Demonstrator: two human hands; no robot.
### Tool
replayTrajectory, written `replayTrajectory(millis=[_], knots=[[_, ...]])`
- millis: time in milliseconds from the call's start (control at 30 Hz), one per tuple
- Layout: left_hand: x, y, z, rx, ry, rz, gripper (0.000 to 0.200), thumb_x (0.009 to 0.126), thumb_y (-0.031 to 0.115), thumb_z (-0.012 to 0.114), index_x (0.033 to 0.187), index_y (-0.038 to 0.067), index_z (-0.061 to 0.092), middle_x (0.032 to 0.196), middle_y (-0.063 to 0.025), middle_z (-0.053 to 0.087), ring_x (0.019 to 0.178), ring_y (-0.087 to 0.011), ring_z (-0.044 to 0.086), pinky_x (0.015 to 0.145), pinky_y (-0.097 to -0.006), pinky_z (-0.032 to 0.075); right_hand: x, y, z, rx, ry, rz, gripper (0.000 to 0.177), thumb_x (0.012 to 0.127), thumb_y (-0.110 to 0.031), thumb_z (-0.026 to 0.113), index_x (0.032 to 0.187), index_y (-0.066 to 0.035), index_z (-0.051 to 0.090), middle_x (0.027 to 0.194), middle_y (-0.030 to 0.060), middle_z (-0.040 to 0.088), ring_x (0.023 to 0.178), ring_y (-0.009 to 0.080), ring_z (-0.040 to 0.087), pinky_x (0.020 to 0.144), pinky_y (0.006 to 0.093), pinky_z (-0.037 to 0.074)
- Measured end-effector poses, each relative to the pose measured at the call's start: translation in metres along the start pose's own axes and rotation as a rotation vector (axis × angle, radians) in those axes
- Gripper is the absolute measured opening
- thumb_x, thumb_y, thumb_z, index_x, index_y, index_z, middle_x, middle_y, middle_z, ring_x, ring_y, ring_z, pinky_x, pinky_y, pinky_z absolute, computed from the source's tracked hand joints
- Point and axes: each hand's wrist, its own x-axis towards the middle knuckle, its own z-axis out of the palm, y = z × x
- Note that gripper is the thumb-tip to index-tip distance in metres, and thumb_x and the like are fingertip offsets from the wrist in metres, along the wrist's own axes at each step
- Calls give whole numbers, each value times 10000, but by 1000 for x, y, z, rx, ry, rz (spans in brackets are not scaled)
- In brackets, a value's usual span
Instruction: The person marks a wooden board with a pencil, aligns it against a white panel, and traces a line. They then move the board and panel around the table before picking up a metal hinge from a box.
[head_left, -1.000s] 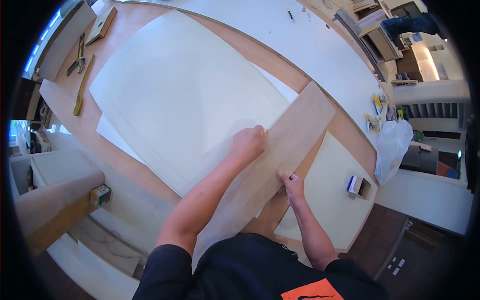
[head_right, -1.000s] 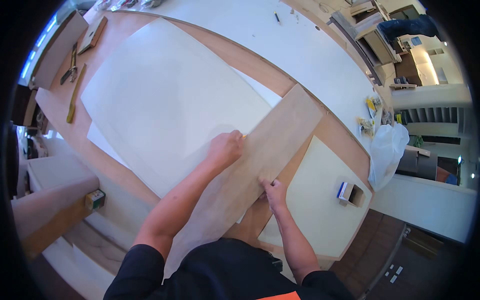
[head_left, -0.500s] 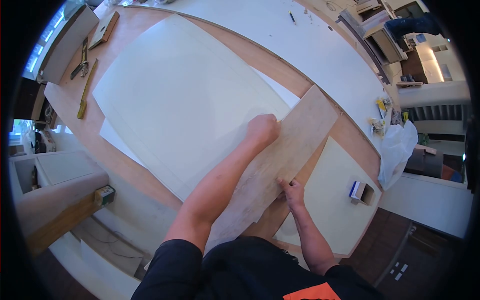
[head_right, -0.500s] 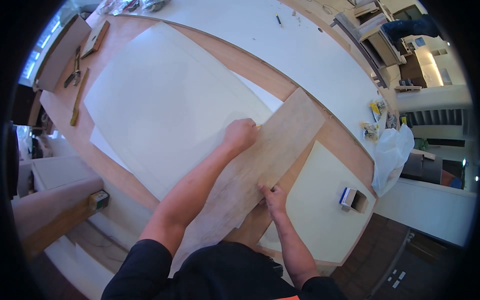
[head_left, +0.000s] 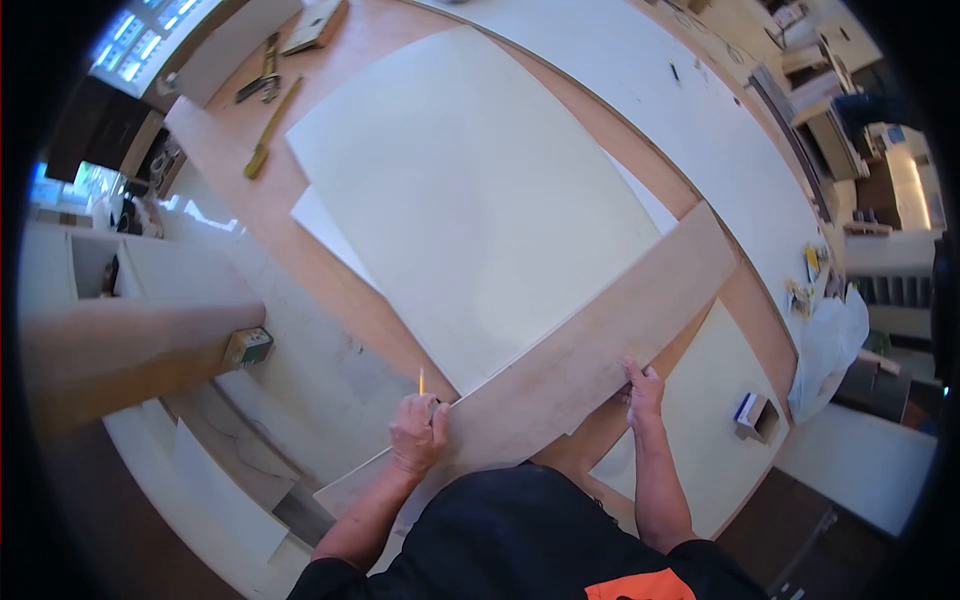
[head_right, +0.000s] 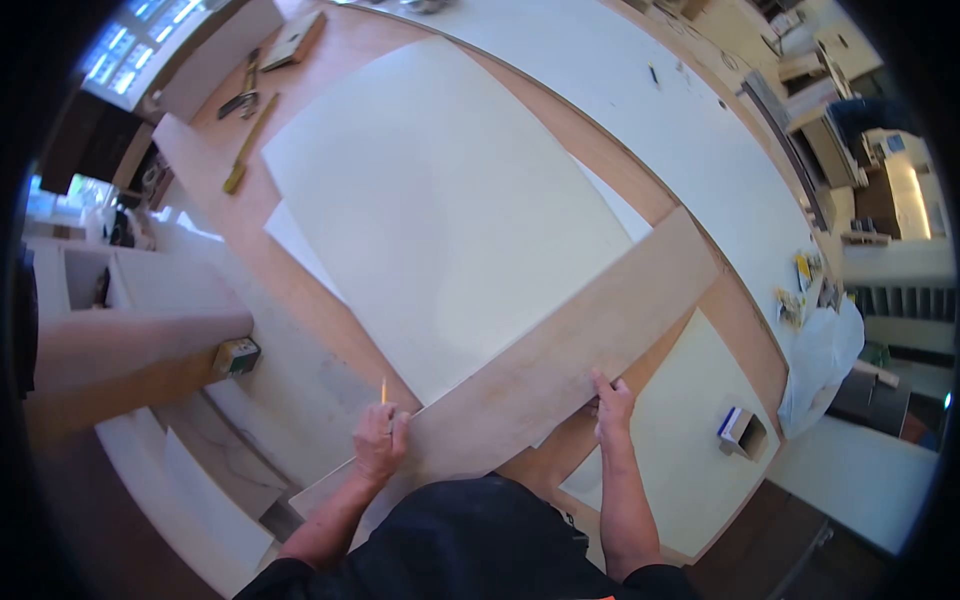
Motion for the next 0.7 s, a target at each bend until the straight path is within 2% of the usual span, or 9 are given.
replayTrajectory(millis=[100, 167, 233, 267, 367, 467, 567, 600, 700], knots=[[-27, -21, 9, -39, -54, -139, 263, 896, 274, 691, 967, 32, 617, 878, -174, 620, 806, -370, 616, 701, -460, 504, -2, 2, 3, 117, 23, 79, 452, 886, -466, 721, 1027, -51, 613, 886, 78, 680, 688, 212, 682, 546, 337, 544], [-29, -29, 9, -61, -102, -185, 311, 899, 332, 686, 938, 29, 627, 881, -181, 629, 815, -373, 620, 699, -458, 507, -12, -5, 11, 28, 81, 85, 541, 895, -583, 651, 1057, -69, 607, 840, 74, 677, 605, 207, 654, 450, 307, 480], [-23, -34, 3, -137, -144, -259, 420, 873, 436, 697, 794, 24, 669, 805, -190, 654, 774, -366, 640, 677, -452, 507, -27, -10, 12, 60, 129, 87, 566, 898, -609, 631, 1084, -76, 601, 816, 65, 673, 573, 198, 636, 418, 294, 440], [-23, -37, 0, -143, -170, -272, 437, 864, 446, 705, 762, 22, 678, 783, -192, 658, 750, -362, 643, 669, -446, 504, -24, -5, 1, 23, 93, 55, 654, 896, -700, 554, 1136, -94, 593, 809, 53, 684, 551, 200, 637, 391, 288, 418], [-18, -47, -24, -178, -200, -280, 480, 852, 485, 711, 725, 22, 694, 751, -199, 659, 695, -335, 647, 644, -425, 501, -57, -24, -6, 107, -106, 46, 723, 904, -765, 447, 1183, -112, 582, 878, 38, 693, 643, 181, 661, 455, 302, 460], [-11, -62, -53, -252, -299, -290, 576, 842, 578, 690, 697, 21, 690, 677, -175, 645, 644, -297, 646, 610, -418, 493, -127, -64, 62, 385, 12, -101, 758, 931, -777, 335, 1265, -129, 540, 969, 19, 685, 737, 170, 653, 518, 315, 463], [14, -78, -92, -459, -544, -349, 640, 837, 643, 676, 709, 16, 692, 641, -89, 632, 623, -193, 609, 587, -373, 477, -149, -86, 93, 367, -116, -216, 728, 972, -728, 307, 1343, -128, 488, 1033, 13, 666, 771, 162, 618, 550, 319, 445], [20, -80, -105, -548, -652, -381, 652, 837, 655, 673, 722, 14, 694, 641, -54, 628, 621, -148, 591, 582, -350, 470, -142, -88, 93, 265, -283, -254, 712, 985, -709, 301, 1351, -125, 481, 1030, 26, 667, 749, 158, 612, 538, 311, 447], [32, -76, -133, -777, -592, -353, 604, 896, 608, 645, 795, 15, 698, 717, 26, 598, 673, -79, 520, 592, -293, 446, -177, -116, 156, 223, -304, -367, 650, 1002, -672, 329, 1167, -97, 583, 826, 33, 647, 618, 133, 572, 490, 288, 418]])
